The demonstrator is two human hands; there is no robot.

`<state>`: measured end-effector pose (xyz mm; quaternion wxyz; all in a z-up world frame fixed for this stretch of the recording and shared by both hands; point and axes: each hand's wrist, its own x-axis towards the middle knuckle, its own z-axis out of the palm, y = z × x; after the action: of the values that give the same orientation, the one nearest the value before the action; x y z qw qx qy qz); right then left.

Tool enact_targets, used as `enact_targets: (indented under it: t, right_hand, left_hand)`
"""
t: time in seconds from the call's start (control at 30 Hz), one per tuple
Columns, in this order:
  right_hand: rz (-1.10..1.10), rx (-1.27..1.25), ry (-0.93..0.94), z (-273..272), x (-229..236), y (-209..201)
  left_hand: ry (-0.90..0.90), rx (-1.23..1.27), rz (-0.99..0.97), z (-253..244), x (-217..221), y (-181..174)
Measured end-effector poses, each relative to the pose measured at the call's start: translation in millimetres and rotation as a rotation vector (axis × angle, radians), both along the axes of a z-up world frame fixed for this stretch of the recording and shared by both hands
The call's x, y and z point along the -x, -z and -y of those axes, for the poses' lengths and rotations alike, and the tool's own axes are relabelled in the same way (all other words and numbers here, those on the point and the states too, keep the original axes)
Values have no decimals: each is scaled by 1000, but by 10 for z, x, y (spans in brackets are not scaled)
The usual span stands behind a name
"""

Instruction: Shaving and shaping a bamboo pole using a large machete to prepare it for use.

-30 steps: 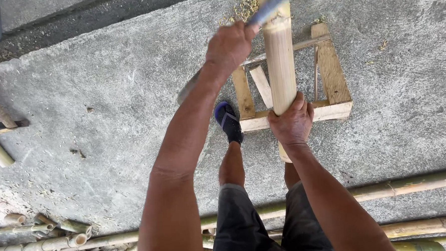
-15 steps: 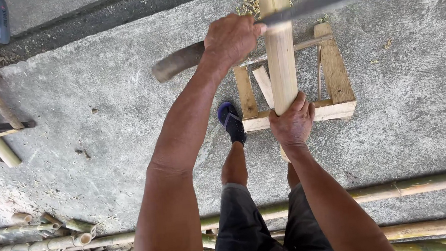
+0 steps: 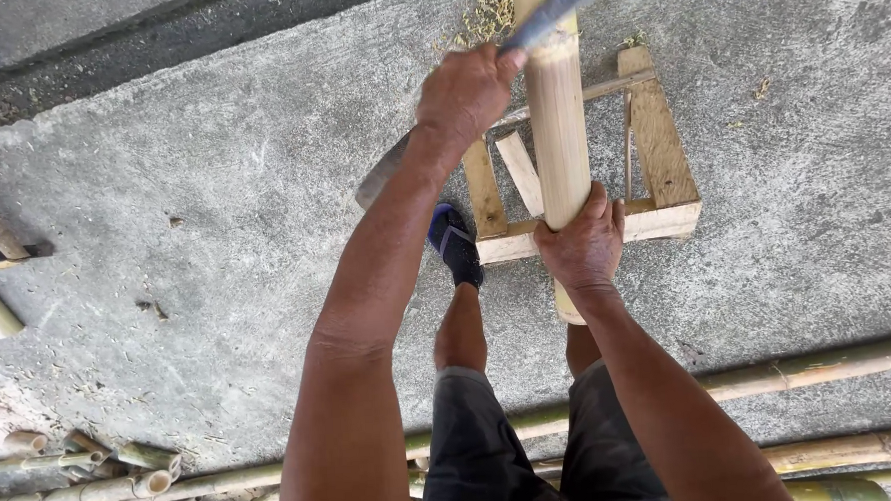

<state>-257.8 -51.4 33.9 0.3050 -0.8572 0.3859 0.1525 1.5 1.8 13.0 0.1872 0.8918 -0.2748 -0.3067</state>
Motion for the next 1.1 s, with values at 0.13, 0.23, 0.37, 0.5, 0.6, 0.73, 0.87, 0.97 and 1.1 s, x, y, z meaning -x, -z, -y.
enact_targets:
  t: [0.13,0.23,0.37,0.5,0.6,0.73,0.87,0.97,1.1]
  right_hand:
    - [-37,-65,4,128,-70,-73]
    - [-39,-97,-18,223,-27,-75]
    - [-24,-119,-50,271,46,14]
    - [-6,-135,-60,312,70,6]
    - [-11,-127,-61,327,63,42]
    - [-60,-157,-55,345,93,16]
    - [-120,-215,-11,363,26,-37]
    - [-120,-214,-12,365,53,24]
    - [-83,-203,-41,379,60,10]
  left_hand:
    - [280,22,66,-121,216,138]
    - [147,72,142,-29,82,265]
    - [-151,147,112,125,-160,442]
    - [124,81,134,38,65,327]
    - [174,72,219,54,2,416]
    - [21,119,90,99,63,355]
    - [176,71,141,45,81,342]
    - [75,68,174,97,-39,462]
    - [-76,146,24,127,61,253]
